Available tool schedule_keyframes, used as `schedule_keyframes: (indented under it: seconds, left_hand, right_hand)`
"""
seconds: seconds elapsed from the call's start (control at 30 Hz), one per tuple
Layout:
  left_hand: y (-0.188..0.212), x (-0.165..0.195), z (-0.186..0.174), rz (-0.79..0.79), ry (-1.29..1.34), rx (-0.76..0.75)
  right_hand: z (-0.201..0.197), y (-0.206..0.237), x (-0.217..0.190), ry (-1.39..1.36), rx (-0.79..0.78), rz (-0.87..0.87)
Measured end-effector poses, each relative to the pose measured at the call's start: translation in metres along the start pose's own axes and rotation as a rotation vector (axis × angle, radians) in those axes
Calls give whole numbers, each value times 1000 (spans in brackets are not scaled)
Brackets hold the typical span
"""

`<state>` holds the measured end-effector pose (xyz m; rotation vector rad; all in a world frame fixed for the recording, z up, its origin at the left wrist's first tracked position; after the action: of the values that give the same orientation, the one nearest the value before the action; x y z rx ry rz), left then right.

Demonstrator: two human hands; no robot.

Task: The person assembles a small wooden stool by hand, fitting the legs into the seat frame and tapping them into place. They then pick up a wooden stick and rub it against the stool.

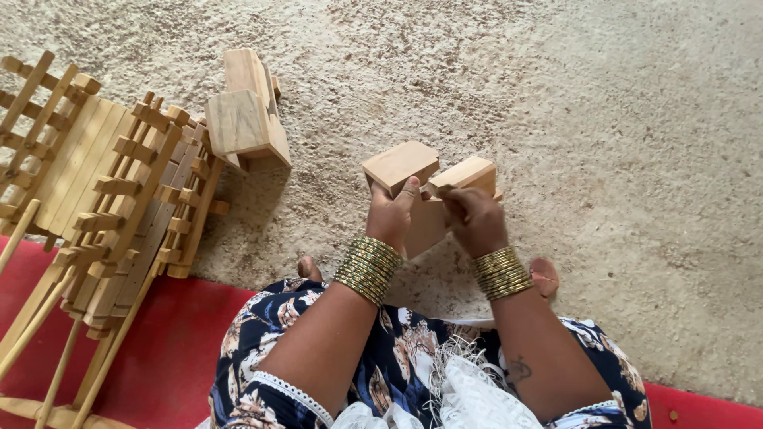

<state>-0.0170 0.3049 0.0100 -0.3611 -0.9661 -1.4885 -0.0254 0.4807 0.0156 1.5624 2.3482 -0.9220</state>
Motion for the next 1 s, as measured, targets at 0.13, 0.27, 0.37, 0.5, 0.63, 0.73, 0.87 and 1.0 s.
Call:
schedule_keyframes:
  seconds: [0.13,0.27,0.37,0.5,0.63,0.73,0.87,1.0]
  left_hand:
    - [3,-2,2,-26,-17,-14]
    - [4,1,5,-19,-5,-54]
    - [2,1,3,-29,-32,-26]
    - [0,0,1,28,-24,-16]
    - [0,-6,-1,-48,-135,1]
    - [2,-5,6,5,-213,-116]
    - [9,-8,8,-156,-78,-135]
    - [13,-6,9,-194,-262,-143]
  right_hand:
    - [-22,-4,29,109,43,322]
    - [-30,-4,34,185,113,399]
    - [-15,-3,15,32,124,229]
    - [0,-2,-19,202,70,-188]
    - [-7,-6,-15,242,16,-119]
    - [-14,-11,-8,199,-25,-68]
    - [-20,-12,5,-91,-55,52]
    - [-34,-7,43,70,-13,429]
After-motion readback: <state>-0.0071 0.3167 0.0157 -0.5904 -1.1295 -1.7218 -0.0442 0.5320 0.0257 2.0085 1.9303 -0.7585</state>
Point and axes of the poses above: each hand's wrist, its own y-axis away from the middle knuckle, its own z-axis out of the palm, x = y × z, the point moved 5 cm from there along -y, towards the middle knuckle, and after that the axes turned 8 degrees about y, right-handed, at the moved point
